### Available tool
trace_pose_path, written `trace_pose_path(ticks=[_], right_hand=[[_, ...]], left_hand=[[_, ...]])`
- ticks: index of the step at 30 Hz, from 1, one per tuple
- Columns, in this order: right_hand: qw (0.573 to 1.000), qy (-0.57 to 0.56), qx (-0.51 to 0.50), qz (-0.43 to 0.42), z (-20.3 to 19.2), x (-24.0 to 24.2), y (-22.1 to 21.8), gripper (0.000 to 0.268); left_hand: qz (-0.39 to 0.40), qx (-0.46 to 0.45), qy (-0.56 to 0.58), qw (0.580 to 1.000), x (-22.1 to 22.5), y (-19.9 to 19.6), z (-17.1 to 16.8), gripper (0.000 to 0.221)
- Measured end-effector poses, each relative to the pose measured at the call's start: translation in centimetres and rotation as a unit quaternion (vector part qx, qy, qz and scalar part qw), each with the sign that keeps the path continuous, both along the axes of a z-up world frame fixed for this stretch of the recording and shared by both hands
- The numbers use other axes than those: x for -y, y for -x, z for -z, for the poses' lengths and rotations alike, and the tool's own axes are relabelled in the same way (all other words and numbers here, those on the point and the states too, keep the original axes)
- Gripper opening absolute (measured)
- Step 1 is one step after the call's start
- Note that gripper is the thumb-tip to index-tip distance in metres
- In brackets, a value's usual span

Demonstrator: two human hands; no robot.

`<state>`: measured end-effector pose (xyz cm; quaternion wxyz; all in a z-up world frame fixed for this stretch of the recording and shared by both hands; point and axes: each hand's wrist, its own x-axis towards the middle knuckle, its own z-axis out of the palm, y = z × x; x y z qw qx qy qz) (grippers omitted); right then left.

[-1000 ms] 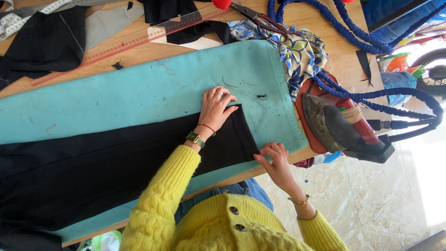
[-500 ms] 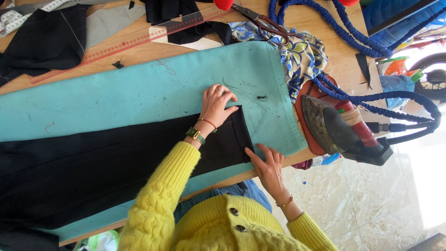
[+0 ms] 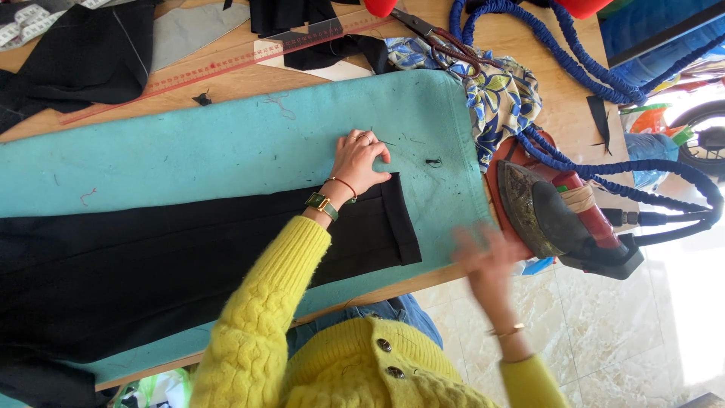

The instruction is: Pressing black fabric garment components using a steam iron on an ironing board in a factory setting.

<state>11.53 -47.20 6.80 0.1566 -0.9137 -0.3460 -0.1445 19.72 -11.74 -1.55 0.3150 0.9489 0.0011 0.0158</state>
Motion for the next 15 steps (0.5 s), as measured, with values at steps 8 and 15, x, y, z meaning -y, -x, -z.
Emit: trace_pose_path(ticks=[8,15], right_hand=[[0.953,0.190,-0.057,0.231,-11.2,6.6,-11.6,0.060],[0.914,0.090,-0.320,0.233,-14.2,4.1,-13.6,0.051]], left_hand=[[0.013,0.002,-0.012,1.000,0.0,0.1,-1.6,0.033],[0.027,0.018,0.017,0.999,-0.4,1.2,-2.5,0.049]])
